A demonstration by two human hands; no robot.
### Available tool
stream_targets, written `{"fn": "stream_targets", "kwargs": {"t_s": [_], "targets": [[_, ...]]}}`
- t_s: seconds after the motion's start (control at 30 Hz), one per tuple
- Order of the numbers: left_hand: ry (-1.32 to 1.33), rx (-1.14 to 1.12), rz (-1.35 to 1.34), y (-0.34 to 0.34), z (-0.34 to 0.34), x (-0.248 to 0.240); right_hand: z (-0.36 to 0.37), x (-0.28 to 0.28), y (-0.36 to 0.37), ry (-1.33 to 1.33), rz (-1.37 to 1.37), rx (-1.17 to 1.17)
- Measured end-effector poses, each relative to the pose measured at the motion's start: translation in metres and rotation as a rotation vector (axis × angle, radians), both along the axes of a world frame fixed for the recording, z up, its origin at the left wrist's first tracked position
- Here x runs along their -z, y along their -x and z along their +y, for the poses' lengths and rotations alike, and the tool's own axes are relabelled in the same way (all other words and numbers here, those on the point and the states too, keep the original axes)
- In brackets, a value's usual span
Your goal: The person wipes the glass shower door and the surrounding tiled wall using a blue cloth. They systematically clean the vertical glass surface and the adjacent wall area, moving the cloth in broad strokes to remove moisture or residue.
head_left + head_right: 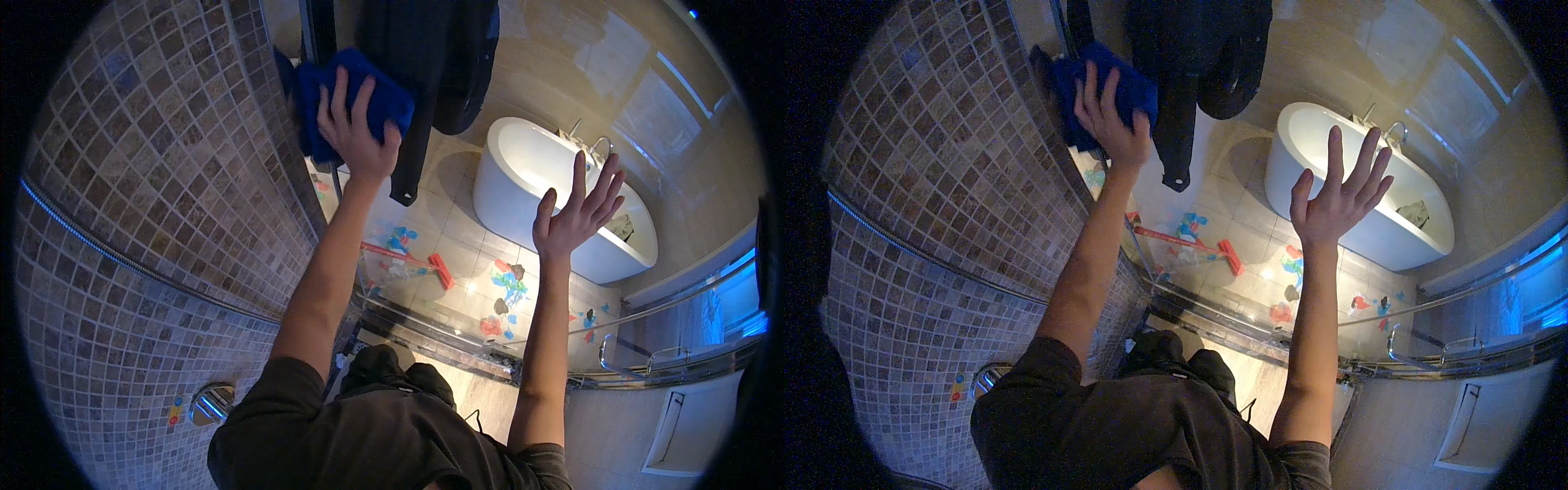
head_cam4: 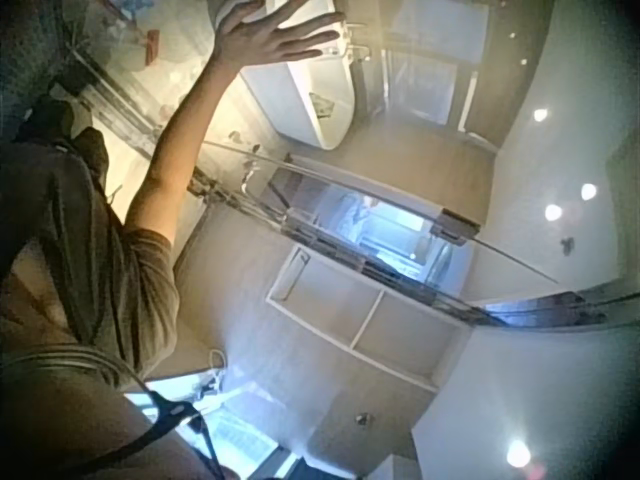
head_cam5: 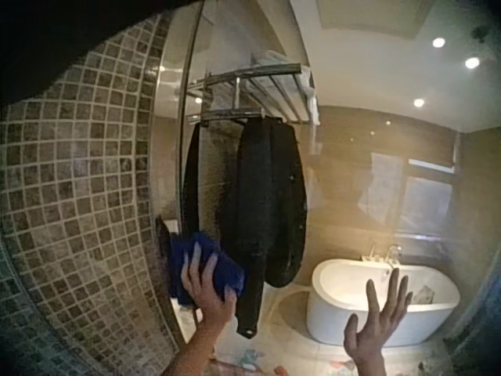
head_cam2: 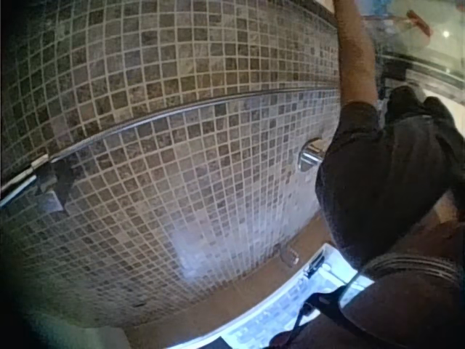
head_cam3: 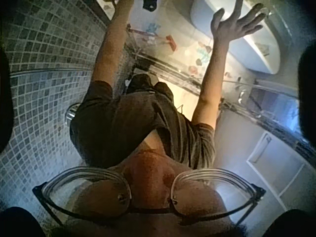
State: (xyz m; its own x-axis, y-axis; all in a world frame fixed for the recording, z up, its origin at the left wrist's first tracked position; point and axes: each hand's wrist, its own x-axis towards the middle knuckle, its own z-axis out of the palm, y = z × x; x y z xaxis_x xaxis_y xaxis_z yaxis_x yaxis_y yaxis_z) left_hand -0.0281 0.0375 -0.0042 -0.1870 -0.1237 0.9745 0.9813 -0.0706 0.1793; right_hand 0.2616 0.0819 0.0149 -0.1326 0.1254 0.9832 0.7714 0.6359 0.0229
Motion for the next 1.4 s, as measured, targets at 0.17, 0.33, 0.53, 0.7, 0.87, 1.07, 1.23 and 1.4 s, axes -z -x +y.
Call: {"fn": "stream_targets", "kwargs": {"t_s": [0.17,0.33,0.53,0.7,0.87,1.07,1.23,1.4], "targets": [[0.1,-0.004,-0.13,-0.015,-0.003,0.086,0.001,-0.001,-0.002,-0.029,-0.037,0.026],[0.2,0.007,-0.215,-0.034,-0.01,0.175,0.001,-0.001,-0.002,-0.02,-0.021,0.021],[0.244,0.05,-0.246,-0.044,-0.012,0.196,0.001,-0.002,-0.001,-0.018,-0.01,0.024],[0.15,0.03,-0.146,-0.033,-0.002,0.105,0.002,-0.002,0.0,-0.037,-0.014,0.018],[0.105,-0.008,0.134,-0.015,-0.004,-0.006,0.0,0.0,0.0,-0.016,-0.005,0.036],[0.07,0.006,-0.023,-0.016,0.0,0.031,0.002,0.0,0.002,-0.038,-0.004,0.045],[0.138,0.012,-0.331,-0.039,-0.004,0.158,0.006,0.001,0.002,-0.063,-0.01,0.055],[0.357,0.109,-0.362,-0.073,-0.016,0.24,0.007,0.002,-0.001,-0.063,-0.025,0.069]]}}
